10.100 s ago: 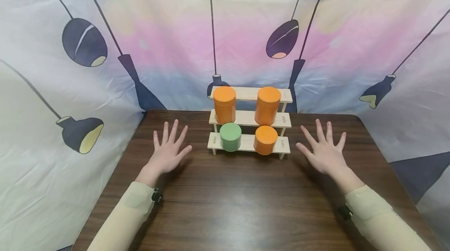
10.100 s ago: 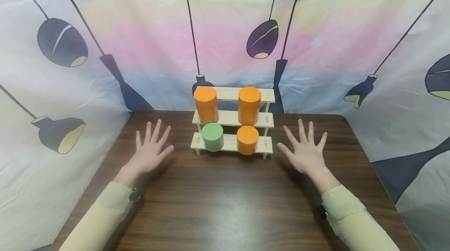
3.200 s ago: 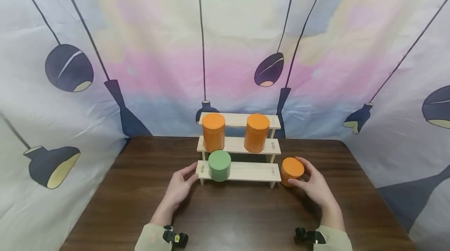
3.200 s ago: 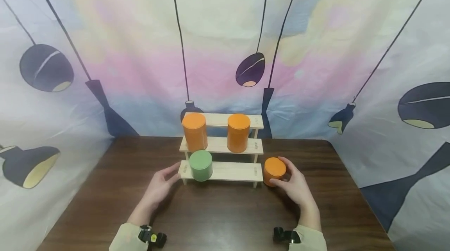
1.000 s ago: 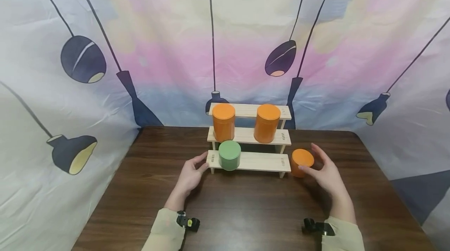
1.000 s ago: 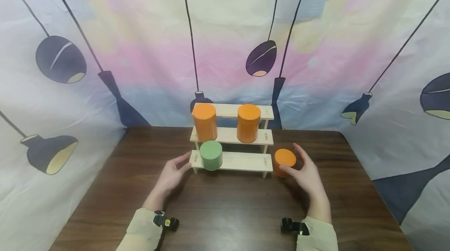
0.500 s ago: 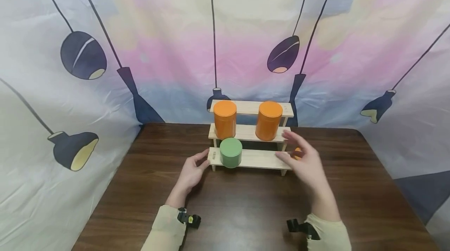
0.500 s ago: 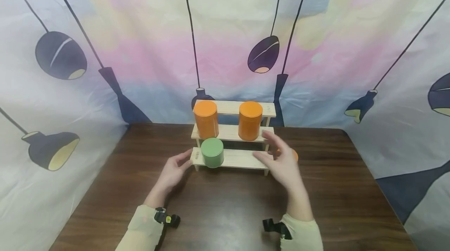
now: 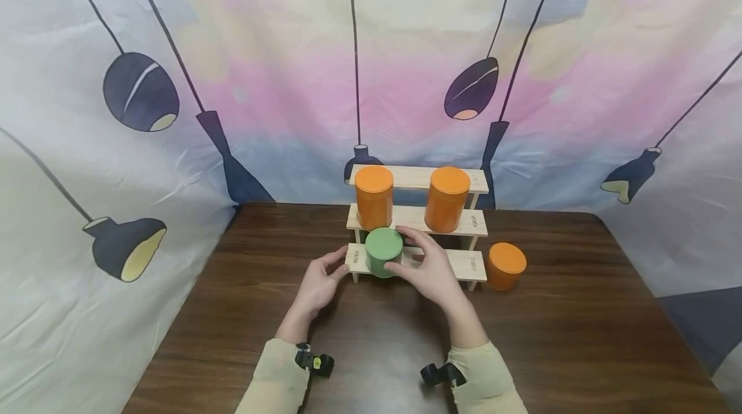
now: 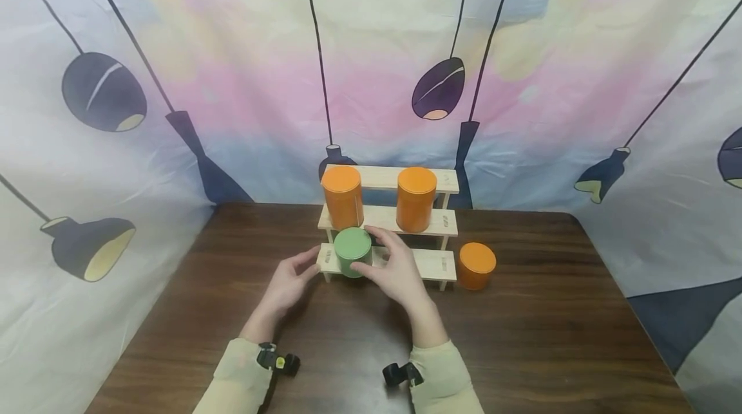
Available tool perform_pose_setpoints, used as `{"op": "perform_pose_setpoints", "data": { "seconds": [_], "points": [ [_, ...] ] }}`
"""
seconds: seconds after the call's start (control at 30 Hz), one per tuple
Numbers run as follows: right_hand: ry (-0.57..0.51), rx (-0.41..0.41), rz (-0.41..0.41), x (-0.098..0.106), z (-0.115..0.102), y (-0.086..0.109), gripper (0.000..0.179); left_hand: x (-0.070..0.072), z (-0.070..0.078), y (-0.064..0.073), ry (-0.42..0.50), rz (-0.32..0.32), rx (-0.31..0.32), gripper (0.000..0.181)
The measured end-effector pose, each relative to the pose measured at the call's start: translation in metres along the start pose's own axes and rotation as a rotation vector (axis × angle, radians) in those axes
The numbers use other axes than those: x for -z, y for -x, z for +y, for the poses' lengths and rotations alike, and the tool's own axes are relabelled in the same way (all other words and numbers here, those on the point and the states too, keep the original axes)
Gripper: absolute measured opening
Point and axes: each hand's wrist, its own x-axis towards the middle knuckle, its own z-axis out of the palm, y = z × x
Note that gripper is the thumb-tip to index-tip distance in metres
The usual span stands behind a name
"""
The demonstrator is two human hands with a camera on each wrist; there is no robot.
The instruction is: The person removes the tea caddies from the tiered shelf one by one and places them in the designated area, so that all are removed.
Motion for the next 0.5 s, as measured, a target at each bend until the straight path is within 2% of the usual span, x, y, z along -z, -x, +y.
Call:
{"op": "perform_pose_setpoints", "data": {
  "seconds": [0.2,0.5],
  "points": [
    [0.092,0.010,-0.018,-0.013,0.003,-0.001,0.076,0.000,0.002,0.002,0.004,0.003,-0.006,0.046],
    [0.109,0.028,0.014,-0.018,0.004,0.000,0.073,0.000,0.003,0.001,0.006,0.013,0.003,0.046]
  ]
}}
